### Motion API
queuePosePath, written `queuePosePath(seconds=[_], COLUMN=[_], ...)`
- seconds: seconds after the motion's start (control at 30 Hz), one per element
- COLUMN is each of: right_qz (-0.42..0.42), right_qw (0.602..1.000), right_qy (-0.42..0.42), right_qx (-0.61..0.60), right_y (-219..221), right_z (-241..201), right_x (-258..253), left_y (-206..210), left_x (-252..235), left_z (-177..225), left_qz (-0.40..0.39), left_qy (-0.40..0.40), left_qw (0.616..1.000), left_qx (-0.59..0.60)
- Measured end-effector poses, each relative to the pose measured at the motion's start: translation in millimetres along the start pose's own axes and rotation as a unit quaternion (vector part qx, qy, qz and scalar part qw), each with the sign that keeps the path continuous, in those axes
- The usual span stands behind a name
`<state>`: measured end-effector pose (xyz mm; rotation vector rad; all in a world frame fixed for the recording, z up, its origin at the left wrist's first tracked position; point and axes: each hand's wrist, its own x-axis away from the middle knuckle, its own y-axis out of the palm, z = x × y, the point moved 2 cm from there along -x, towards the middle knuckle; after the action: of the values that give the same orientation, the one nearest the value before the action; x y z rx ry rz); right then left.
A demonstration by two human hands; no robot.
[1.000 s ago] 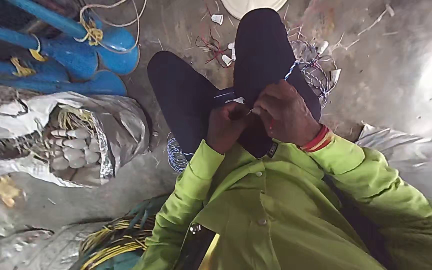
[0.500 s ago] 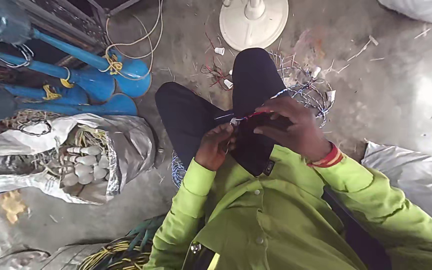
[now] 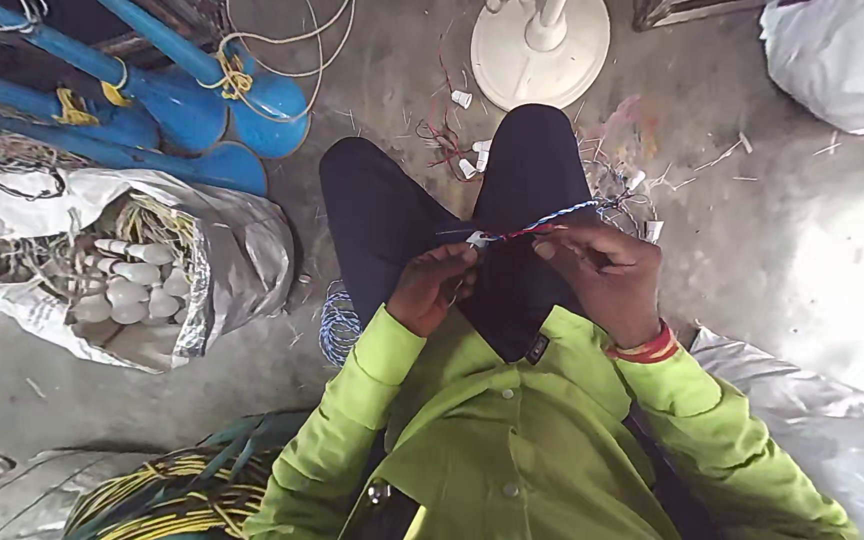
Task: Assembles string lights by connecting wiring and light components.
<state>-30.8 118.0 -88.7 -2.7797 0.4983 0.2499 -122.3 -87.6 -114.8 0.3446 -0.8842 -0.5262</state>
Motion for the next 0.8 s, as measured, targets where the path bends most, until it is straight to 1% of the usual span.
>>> queuePosePath(seconds=[0.07, 0.2, 0.27, 0.33, 0.4, 0.47, 0.53, 0.57, 0.6, 0.63, 0.67, 0.73, 0.8], right_qz=[-0.001, 0.026, 0.032, 0.037, 0.051, 0.063, 0.062, 0.052, 0.038, 0.021, 0.011, -0.002, -0.015], right_qw=[1.000, 0.999, 0.998, 0.993, 0.974, 0.953, 0.951, 0.964, 0.981, 0.996, 1.000, 0.985, 0.966], right_qy=[0.009, 0.018, 0.033, 0.076, 0.145, 0.206, 0.216, 0.191, 0.143, 0.076, 0.005, -0.112, -0.184], right_qx=[-0.015, -0.007, -0.031, -0.086, -0.165, -0.211, -0.213, -0.179, -0.123, -0.050, 0.020, 0.133, 0.182], right_y=[1.8, 6.8, 8.4, 9.4, 10.2, 8.9, 7.4, 7.4, 8.2, 9.7, 12.0, 18.3, 23.9], right_z=[0.1, -1.5, -1.0, 0.9, 3.4, 3.8, 2.9, 2.3, 1.8, 1.2, 0.8, -1.3, -2.9], right_x=[0.9, 3.1, 3.6, 4.5, 5.9, 6.5, 7.9, 10.2, 13.1, 15.9, 18.4, 22.0, 22.6], left_y=[0.4, -0.8, -1.1, -1.0, -0.6, -1.0, -1.0, -1.1, -1.0, -0.7, -1.0, -2.0, -1.7], left_x=[0.1, -0.9, -0.8, -0.4, 0.3, 1.1, 1.3, 1.0, 0.8, 1.0, 1.2, 2.2, 3.8], left_z=[-0.3, -2.6, -2.4, -1.8, -1.5, -2.7, -4.5, -5.2, -5.4, -4.7, -4.5, -5.3, -5.7], left_qz=[0.001, 0.004, 0.002, -0.004, -0.007, -0.019, -0.042, -0.052, -0.057, -0.056, -0.055, -0.055, -0.047], left_qy=[-0.002, -0.002, -0.001, -0.003, -0.006, -0.007, -0.006, -0.005, -0.005, -0.004, -0.002, 0.005, 0.014], left_qw=[1.000, 1.000, 1.000, 1.000, 1.000, 1.000, 0.999, 0.998, 0.997, 0.996, 0.996, 0.996, 0.997], left_qx=[0.002, 0.002, -0.001, -0.006, -0.011, -0.005, 0.020, 0.038, 0.054, 0.065, 0.072, 0.076, 0.059])
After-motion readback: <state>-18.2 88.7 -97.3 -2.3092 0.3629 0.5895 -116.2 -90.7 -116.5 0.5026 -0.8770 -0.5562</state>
